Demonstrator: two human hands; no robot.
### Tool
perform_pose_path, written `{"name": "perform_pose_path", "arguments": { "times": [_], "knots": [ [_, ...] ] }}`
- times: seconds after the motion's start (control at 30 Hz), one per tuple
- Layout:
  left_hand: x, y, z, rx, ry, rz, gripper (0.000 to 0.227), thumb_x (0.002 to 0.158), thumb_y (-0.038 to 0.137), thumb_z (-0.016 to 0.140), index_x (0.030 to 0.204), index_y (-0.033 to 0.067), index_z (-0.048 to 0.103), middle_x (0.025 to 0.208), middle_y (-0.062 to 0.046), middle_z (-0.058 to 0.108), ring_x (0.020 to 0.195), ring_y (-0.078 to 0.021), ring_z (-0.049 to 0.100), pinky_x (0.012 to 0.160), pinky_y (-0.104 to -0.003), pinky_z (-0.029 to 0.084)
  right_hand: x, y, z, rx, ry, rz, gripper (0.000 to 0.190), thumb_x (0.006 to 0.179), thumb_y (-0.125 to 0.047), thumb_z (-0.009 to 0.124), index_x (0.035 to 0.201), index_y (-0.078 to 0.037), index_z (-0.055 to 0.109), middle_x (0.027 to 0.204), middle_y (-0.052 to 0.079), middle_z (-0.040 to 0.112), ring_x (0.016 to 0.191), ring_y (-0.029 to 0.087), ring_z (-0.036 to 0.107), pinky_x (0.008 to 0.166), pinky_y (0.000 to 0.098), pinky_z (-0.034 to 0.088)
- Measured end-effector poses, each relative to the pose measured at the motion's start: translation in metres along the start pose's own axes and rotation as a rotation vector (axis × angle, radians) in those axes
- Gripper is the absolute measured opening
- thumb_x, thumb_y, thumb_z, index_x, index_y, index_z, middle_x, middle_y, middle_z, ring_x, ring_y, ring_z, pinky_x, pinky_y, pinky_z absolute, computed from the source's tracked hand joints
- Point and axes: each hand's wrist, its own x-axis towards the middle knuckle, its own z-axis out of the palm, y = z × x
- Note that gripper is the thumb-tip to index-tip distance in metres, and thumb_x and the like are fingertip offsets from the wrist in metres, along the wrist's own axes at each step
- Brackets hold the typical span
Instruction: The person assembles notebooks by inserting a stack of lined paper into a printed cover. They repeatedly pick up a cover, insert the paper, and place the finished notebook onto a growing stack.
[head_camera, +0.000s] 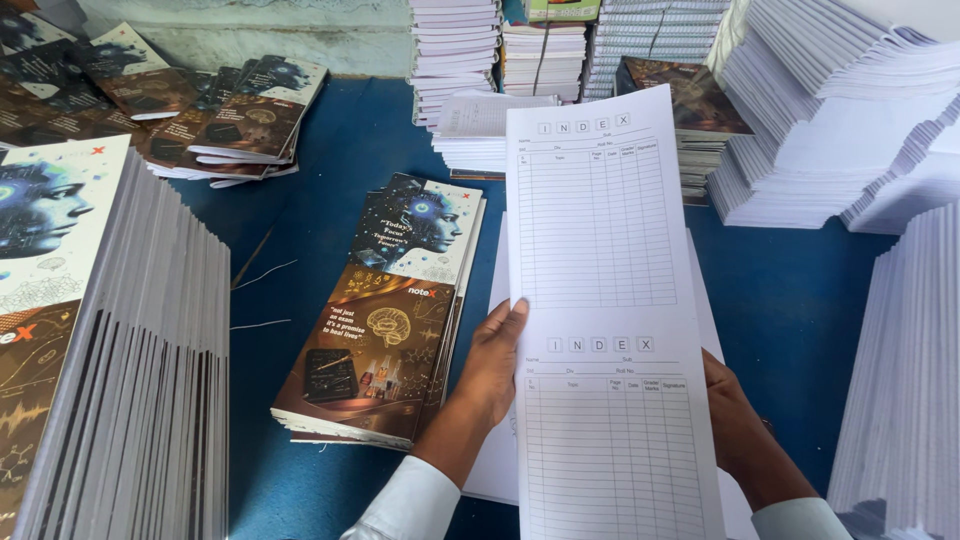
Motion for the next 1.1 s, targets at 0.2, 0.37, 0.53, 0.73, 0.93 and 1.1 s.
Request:
{"name": "perform_pose_path", "arguments": {
  "times": [0.2, 0.37, 0.53, 0.73, 0.93, 1.1],
  "knots": [
    [-0.003, 0.006, 0.002, 0.023, 0.001, -0.017, 0.055, 0.098, 0.043, 0.052, 0.138, 0.0054, 0.055, 0.124, -0.015, 0.07, 0.117, -0.022, 0.068, 0.097, -0.038, 0.058, 0.003, 0.005, -0.002, 0.082, -0.041, -0.038, 0.046, 0.089, -0.012, 0.063, 0.134, -0.002, 0.062, 0.099, 0.023, 0.077, 0.076, 0.024, 0.076, 0.055, 0.0397, 0.065],
    [-0.004, 0.007, 0.004, 0.04, -0.001, -0.024, 0.054, 0.099, 0.042, 0.05, 0.138, 0.0046, 0.055, 0.124, -0.017, 0.069, 0.117, -0.0234, 0.068, 0.097, -0.038, 0.059, 0.004, 0.006, -0.002, 0.105, -0.022, -0.005, 0.046, 0.089, -0.013, 0.063, 0.134, -0.001, 0.061, 0.097, 0.024, 0.077, 0.075, 0.026, 0.076, 0.054, 0.0398, 0.064],
    [-0.002, 0.005, 0.002, 0.025, 0.006, -0.019, 0.055, 0.099, 0.043, 0.05, 0.14, 0.005, 0.054, 0.125, -0.017, 0.069, 0.118, -0.0242, 0.068, 0.097, -0.039, 0.059, 0.004, 0.005, -0.002, 0.085, -0.022, 0.005, 0.044, 0.089, -0.014, 0.063, 0.132, 0.0, 0.063, 0.096, 0.024, 0.077, 0.073, 0.028, 0.076, 0.052, 0.0408, 0.064],
    [-0.001, 0.004, 0.0, -0.012, 0.003, -0.016, 0.055, 0.098, 0.043, 0.052, 0.138, 0.0045, 0.054, 0.124, -0.016, 0.069, 0.117, -0.024, 0.068, 0.097, -0.039, 0.058, 0.005, 0.007, -0.002, 0.076, -0.032, -0.006, 0.045, 0.088, -0.013, 0.064, 0.132, 0.0, 0.063, 0.096, 0.024, 0.077, 0.072, 0.027, 0.076, 0.052, 0.04, 0.064],
    [-0.002, 0.004, 0.0, -0.017, -0.036, -0.025, 0.049, 0.097, 0.038, 0.059, 0.132, 0.0038, 0.06, 0.123, -0.017, 0.069, 0.116, -0.0247, 0.067, 0.098, -0.041, 0.057, 0.006, 0.011, -0.004, 0.106, -0.011, 0.015, 0.043, 0.089, -0.013, 0.063, 0.13, -0.001, 0.063, 0.093, 0.024, 0.076, 0.069, 0.026, 0.075, 0.049, 0.0406, 0.062],
    [-0.007, 0.014, 0.002, 0.043, -0.048, -0.135, 0.052, 0.09, 0.035, 0.068, 0.131, 0.0051, 0.061, 0.126, -0.015, 0.069, 0.12, -0.0258, 0.066, 0.1, -0.044, 0.056, 0.006, 0.017, -0.006, 0.118, -0.014, 0.034, 0.04, 0.091, -0.017, 0.062, 0.128, 0.0, 0.064, 0.092, 0.023, 0.077, 0.069, 0.024, 0.075, 0.048, 0.0383, 0.062]
  ]
}}
